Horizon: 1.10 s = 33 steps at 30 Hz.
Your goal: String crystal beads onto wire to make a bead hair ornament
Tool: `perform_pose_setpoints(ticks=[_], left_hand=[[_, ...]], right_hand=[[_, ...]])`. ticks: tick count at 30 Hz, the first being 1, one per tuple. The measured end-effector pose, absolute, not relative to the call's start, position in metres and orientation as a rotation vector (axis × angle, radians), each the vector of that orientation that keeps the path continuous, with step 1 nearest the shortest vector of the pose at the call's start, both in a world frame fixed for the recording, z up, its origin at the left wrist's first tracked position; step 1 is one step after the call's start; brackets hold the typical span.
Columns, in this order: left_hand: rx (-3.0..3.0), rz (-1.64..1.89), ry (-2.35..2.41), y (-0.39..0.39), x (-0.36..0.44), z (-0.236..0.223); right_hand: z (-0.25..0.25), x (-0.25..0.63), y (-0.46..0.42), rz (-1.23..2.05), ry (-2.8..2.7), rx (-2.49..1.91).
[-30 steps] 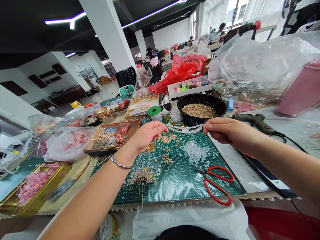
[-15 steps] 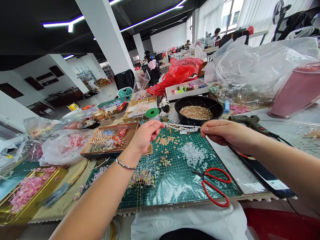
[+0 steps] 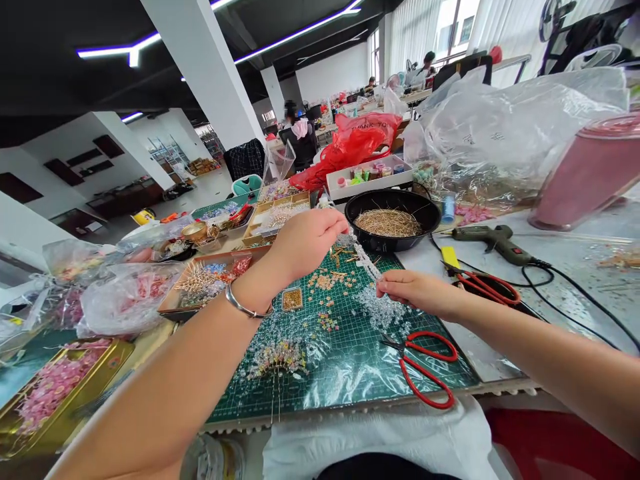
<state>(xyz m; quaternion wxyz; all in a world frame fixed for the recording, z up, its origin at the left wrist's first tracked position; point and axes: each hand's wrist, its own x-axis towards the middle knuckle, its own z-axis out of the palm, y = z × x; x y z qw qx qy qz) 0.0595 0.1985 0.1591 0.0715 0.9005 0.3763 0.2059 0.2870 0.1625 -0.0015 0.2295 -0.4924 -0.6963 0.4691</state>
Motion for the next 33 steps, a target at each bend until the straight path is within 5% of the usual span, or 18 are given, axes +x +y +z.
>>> perform_pose_setpoints(ticks=[16,27,33], left_hand=[[2.701,0.483,1.005,0.203,0.09,0.154],[2.827,0.329,1.035,0.203,0.105,0.15],[2.88,0.371,1.055,0.204,0.107,0.159]], right_hand=[[-0.027,0.291,0.17,0.678,-2.331,-1.508],[0.078,0.295,0.169,0.735,-1.993,-1.221],[0.092,0.284,0.176,0.659,-1.902,-1.229]])
